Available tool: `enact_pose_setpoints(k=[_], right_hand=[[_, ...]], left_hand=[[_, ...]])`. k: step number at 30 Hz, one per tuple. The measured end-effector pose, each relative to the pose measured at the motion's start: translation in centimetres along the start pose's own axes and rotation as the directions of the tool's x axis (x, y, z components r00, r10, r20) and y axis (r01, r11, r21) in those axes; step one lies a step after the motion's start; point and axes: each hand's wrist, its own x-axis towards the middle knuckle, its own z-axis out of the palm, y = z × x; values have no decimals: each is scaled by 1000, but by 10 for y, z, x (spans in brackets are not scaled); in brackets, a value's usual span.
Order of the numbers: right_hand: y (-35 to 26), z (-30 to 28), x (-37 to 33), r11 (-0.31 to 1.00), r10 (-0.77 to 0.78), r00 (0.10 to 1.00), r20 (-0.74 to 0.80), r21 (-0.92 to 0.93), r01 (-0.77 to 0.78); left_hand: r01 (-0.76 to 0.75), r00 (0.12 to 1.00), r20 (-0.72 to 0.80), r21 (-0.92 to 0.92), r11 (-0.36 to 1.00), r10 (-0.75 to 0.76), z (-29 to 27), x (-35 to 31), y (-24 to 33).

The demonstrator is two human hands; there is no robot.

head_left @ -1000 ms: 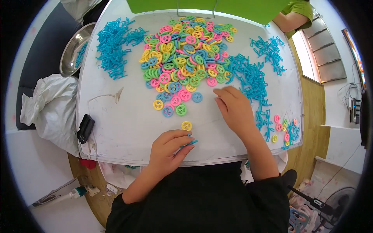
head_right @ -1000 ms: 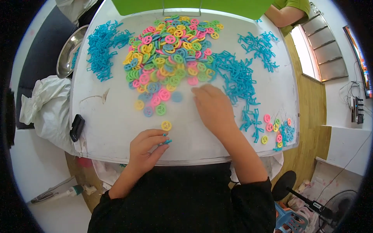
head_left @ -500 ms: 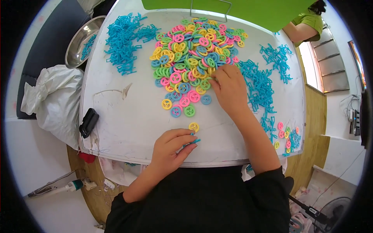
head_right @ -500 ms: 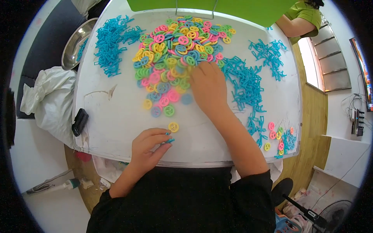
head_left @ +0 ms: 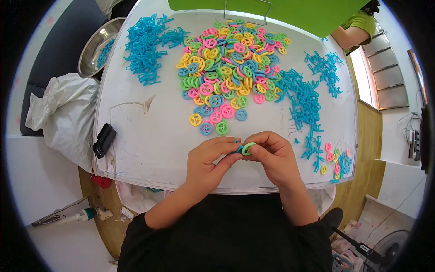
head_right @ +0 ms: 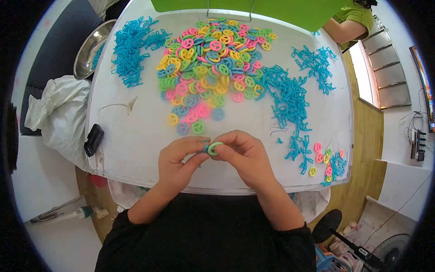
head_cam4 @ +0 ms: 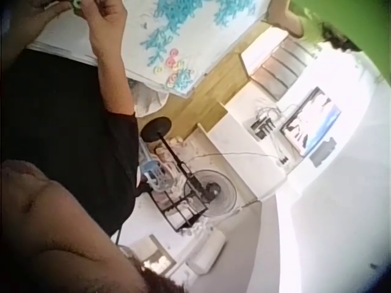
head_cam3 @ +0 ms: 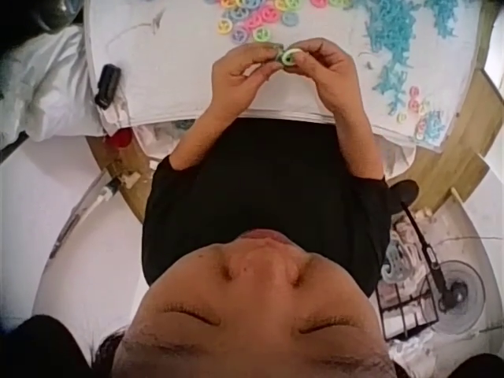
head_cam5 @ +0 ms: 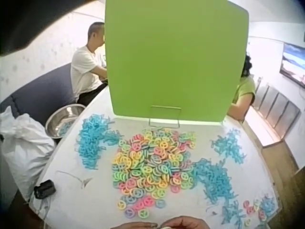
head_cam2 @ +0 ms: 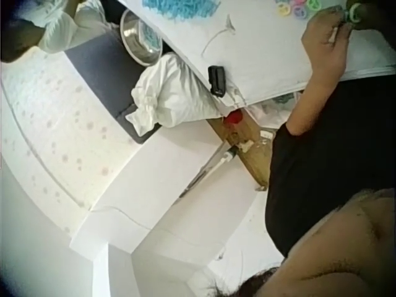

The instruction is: Connecting colorful smiley-face plastic links together at a white table.

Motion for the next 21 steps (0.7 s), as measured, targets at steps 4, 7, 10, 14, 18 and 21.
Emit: enact_pose_setpoints(k=[4, 7, 10, 14, 18, 21], right_hand=[[8, 6, -4, 999, 6, 995, -102, 36, -3], [12, 11, -4, 997, -5, 989, -150, 79, 17], [19, 9, -2, 991, 13, 985, -171, 130, 10], [21, 16, -3, 996, -88, 970, -226, 11, 93], [22, 10, -5, 917, -299, 947, -117, -309, 251], [12, 2, -7, 830, -322, 944, 74, -457, 319]], left_hand=[[-40, 998, -48, 98, 994, 45, 5, -2, 3], [-197, 973, -52, 308, 931, 223, 5, -1, 0], [-334, 922, -23, 456, 825, 386, 9, -2, -4], [-372, 901, -2, 510, 776, 433, 9, -2, -1], [-205, 973, 2, 479, 853, 232, 3, -3, 3], [-221, 972, 7, 378, 899, 236, -3, -3, -1]])
